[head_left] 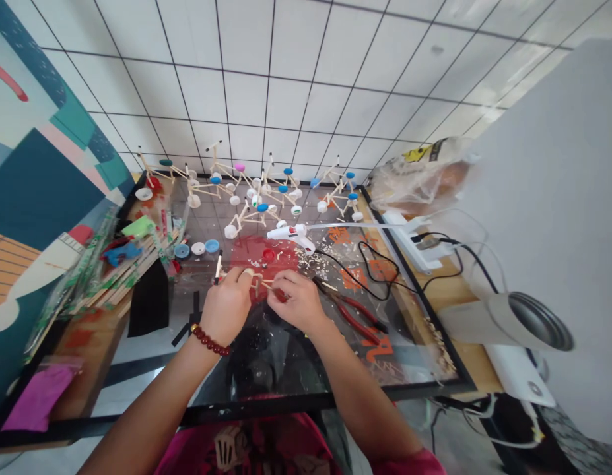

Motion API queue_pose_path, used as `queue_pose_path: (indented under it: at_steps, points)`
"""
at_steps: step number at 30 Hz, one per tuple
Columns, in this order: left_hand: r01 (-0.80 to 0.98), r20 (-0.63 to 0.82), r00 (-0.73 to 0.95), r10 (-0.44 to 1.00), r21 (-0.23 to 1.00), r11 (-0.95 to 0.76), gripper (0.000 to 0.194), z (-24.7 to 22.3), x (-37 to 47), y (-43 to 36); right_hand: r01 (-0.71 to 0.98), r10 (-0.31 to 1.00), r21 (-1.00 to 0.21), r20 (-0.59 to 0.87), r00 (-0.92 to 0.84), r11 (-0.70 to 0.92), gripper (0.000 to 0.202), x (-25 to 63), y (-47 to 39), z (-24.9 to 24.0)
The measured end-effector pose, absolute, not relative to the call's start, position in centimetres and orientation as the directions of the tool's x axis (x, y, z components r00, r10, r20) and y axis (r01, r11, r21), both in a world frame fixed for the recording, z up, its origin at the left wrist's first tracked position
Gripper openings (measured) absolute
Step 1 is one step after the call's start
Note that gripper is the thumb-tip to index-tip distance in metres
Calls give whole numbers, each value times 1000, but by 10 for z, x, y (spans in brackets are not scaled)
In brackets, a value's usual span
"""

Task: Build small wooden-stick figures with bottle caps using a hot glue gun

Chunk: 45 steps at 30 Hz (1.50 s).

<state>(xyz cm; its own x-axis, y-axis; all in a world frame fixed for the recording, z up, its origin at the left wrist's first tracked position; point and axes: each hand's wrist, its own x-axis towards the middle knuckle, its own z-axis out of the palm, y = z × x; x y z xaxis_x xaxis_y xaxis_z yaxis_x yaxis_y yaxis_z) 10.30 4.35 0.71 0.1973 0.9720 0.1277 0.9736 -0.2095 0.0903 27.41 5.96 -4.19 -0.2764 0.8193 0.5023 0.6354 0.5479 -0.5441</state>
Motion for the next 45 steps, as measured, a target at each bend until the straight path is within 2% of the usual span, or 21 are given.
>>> queue_pose_path:
  at_steps: [8, 22, 30, 34, 40, 45]
  points:
    - [954, 180, 248, 952, 128, -272, 31, 2, 102, 37, 600, 868, -647, 460, -186, 471, 8, 275, 59, -41]
    - [943, 279, 246, 928, 154, -296, 33, -6, 102, 35, 585, 870, -657, 447, -207, 477, 9, 274, 57, -40]
    - [941, 259, 266, 929, 140, -308, 36, -4, 101, 35, 562, 891, -700, 418, -178, 440, 9, 274, 58, -38]
    - [942, 254, 254, 933, 156, -298, 36, -4, 101, 35, 562, 888, -696, 421, -184, 446, 16, 274, 58, -38]
    - [937, 298, 272, 915, 133, -322, 36, -7, 99, 35, 557, 884, -693, 422, -203, 459, 17, 274, 58, -36]
    - [937, 281, 261, 924, 158, -312, 35, -5, 100, 35, 554, 870, -673, 422, -256, 490, 18, 275, 57, -31]
